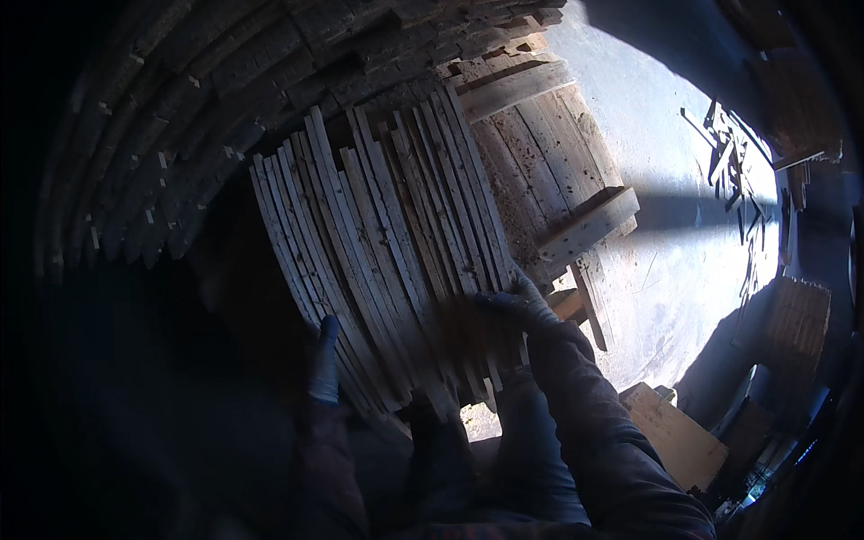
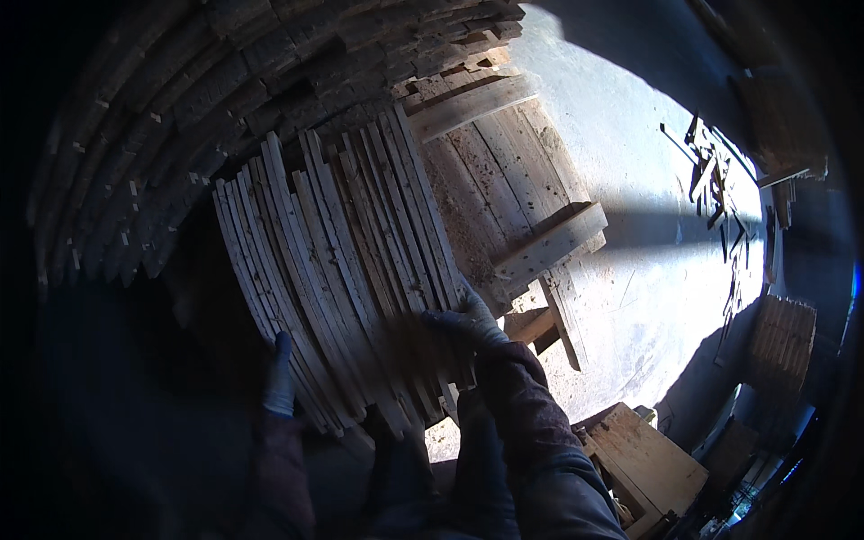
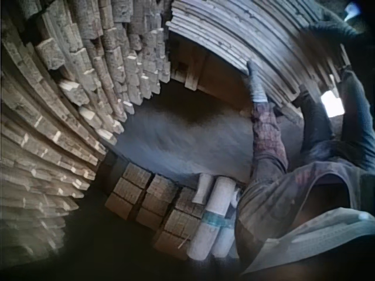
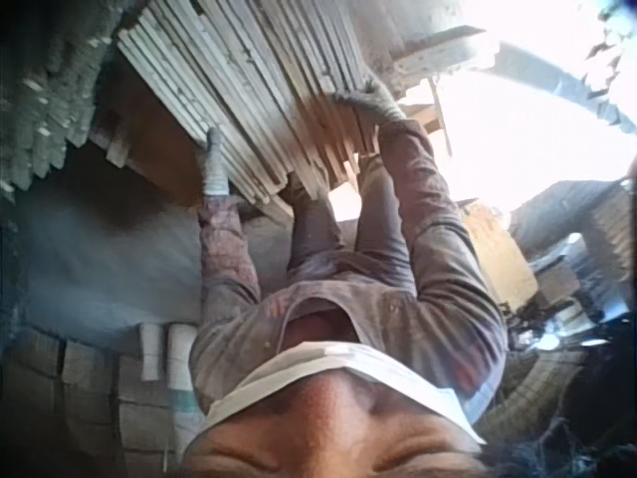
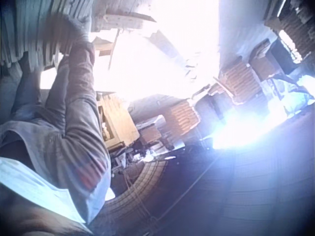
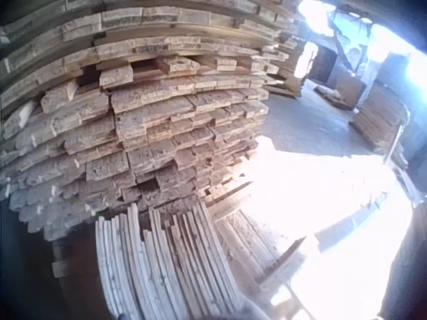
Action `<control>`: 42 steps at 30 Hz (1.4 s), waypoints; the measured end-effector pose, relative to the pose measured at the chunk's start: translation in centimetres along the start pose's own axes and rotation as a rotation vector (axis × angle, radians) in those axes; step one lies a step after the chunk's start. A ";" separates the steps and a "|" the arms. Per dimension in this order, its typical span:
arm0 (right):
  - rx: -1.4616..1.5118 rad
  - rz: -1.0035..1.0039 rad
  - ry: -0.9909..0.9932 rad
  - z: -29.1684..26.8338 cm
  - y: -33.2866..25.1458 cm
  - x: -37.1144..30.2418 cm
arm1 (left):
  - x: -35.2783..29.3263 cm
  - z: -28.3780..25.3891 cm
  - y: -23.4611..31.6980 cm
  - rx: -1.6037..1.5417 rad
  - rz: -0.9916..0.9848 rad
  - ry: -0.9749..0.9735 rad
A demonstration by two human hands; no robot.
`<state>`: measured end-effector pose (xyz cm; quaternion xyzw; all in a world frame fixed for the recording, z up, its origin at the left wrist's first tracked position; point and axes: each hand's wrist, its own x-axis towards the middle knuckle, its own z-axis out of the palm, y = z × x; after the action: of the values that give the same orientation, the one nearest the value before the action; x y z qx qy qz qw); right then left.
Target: The person repeatedly picks up stacks of wooden planks from a pile and places them onto a nearby workbench. They handle the planks by hand, moving them in batches and arranging them on the bench surface.
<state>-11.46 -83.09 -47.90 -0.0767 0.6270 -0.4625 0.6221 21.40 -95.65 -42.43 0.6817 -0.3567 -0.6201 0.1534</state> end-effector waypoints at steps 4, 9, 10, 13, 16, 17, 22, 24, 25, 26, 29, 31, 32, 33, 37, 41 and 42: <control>-0.187 -0.080 0.072 -1.6 0.3 -0.7 | 2.4 -0.3 -2.3 0.082 0.054 -0.092; -1.037 0.067 0.271 0.8 -6.8 -2.2 | 7.4 -4.6 -6.4 0.101 0.019 -0.071; -0.876 -0.064 0.240 3.2 -9.6 -1.3 | 10.7 -10.0 -6.4 0.229 0.304 -0.122; -0.479 0.185 0.297 -2.4 -4.7 -9.2 | 4.1 -2.4 -4.7 -0.162 -0.457 -0.517; -0.683 0.143 0.406 -3.2 0.6 -15.4 | -3.3 7.5 -1.1 0.481 -0.104 -0.629; -0.635 0.086 0.327 -3.3 -1.2 -19.5 | -5.4 9.9 1.0 0.605 0.013 -0.638; -0.596 0.224 0.763 -16.1 5.1 -46.1 | -23.0 28.8 2.5 0.975 0.374 -1.021; -0.500 0.381 0.944 -20.7 9.7 -57.1 | -31.5 35.4 0.8 1.084 0.487 -1.181; -0.478 0.351 1.063 -22.1 12.1 -61.7 | -35.5 38.3 -0.2 1.134 0.545 -1.242; -0.470 0.371 1.099 -23.1 13.7 -66.2 | -39.6 40.9 -1.4 1.174 0.595 -1.299; -0.420 0.427 1.126 -24.3 20.0 -76.5 | -52.2 47.6 -7.1 1.302 0.736 -1.458; -0.381 0.427 1.039 -25.0 23.2 -80.7 | -59.9 51.2 -11.2 1.381 0.837 -1.547; -0.367 0.368 1.009 -25.5 25.1 -82.4 | -63.6 52.8 -13.1 1.417 0.884 -1.583; -0.329 0.340 0.953 -26.4 25.4 -84.7 | -66.8 54.3 -14.5 1.453 0.947 -1.603; -0.155 0.227 1.137 -28.0 29.8 -93.4 | -77.5 58.6 -19.8 1.555 1.115 -1.659; -0.126 0.163 1.443 -31.5 30.5 -99.9 | -82.7 63.0 -21.1 1.617 1.243 -1.611; -0.030 0.144 1.473 -32.5 30.5 -101.2 | -83.5 64.0 -21.2 1.629 1.263 -1.598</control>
<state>-2.85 17.72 -3.33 0.2865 0.8918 -0.3435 0.0676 -31.47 -9.43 -6.61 -0.2611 -0.8768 -0.2797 -0.2913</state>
